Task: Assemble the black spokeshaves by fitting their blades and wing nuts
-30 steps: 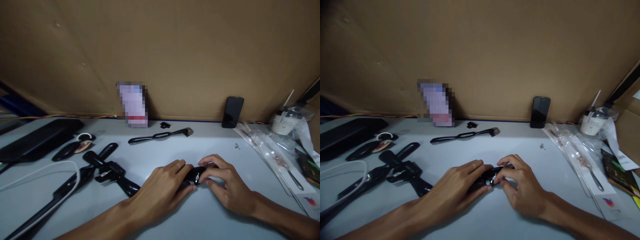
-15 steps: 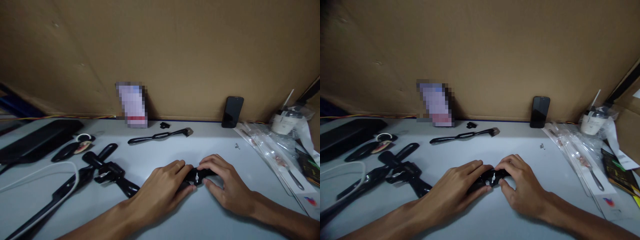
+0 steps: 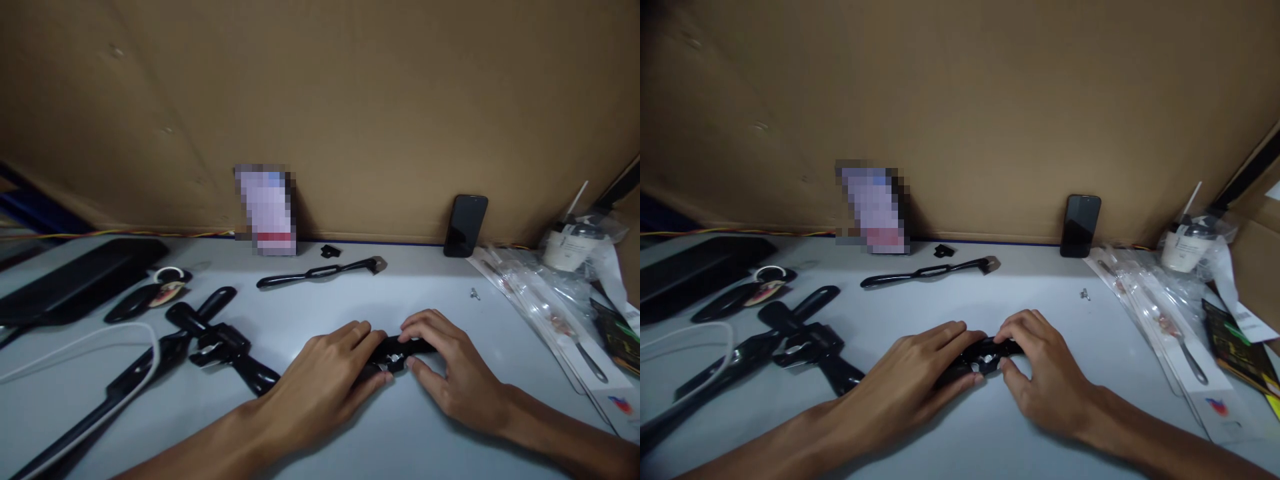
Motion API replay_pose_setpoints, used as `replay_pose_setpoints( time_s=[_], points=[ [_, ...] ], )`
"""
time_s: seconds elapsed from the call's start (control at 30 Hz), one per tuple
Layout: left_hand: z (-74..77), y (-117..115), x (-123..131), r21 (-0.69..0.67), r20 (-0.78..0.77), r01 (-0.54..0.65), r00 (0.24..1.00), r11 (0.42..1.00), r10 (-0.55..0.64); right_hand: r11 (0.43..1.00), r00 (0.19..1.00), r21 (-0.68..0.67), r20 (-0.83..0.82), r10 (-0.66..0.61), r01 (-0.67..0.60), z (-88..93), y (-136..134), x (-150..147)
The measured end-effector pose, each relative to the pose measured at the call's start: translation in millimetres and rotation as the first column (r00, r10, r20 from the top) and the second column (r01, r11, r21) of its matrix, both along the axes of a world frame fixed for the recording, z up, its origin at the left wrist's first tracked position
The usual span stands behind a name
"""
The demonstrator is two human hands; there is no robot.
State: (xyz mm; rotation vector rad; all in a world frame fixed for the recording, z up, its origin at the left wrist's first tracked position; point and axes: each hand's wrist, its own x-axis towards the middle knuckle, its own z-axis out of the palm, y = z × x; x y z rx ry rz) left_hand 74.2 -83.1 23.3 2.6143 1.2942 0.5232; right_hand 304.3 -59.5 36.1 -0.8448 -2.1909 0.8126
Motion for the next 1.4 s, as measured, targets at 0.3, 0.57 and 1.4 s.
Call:
replay_pose_setpoints(
  time_s=[0.3, 0.57, 1.4],
  points=[
    [0.3, -1.2, -0.3, -0.009, 0.002, 0.000, 1.000, 1.000, 0.000, 1.000, 0.999, 0.002, 0.036, -0.015, 0.015, -0.4, 1.0, -1.3],
    [-1.6, -1.1, 3.6, -0.018, 0.051, 0.021, 0.998, 1.000, -0.020, 0.964, 0.972, 0.263, 0.216, -0.088, 0.029, -6.9, -5.5, -15.4],
    [7.0, -12.9, 2.1, 0.364, -0.002, 0.299, 0.947, 0.882, -0.320, 0.941, 0.845, 0.297, 0.534, -0.022, -0.163, 9.9, 101.1, -94.6]
  ],
)
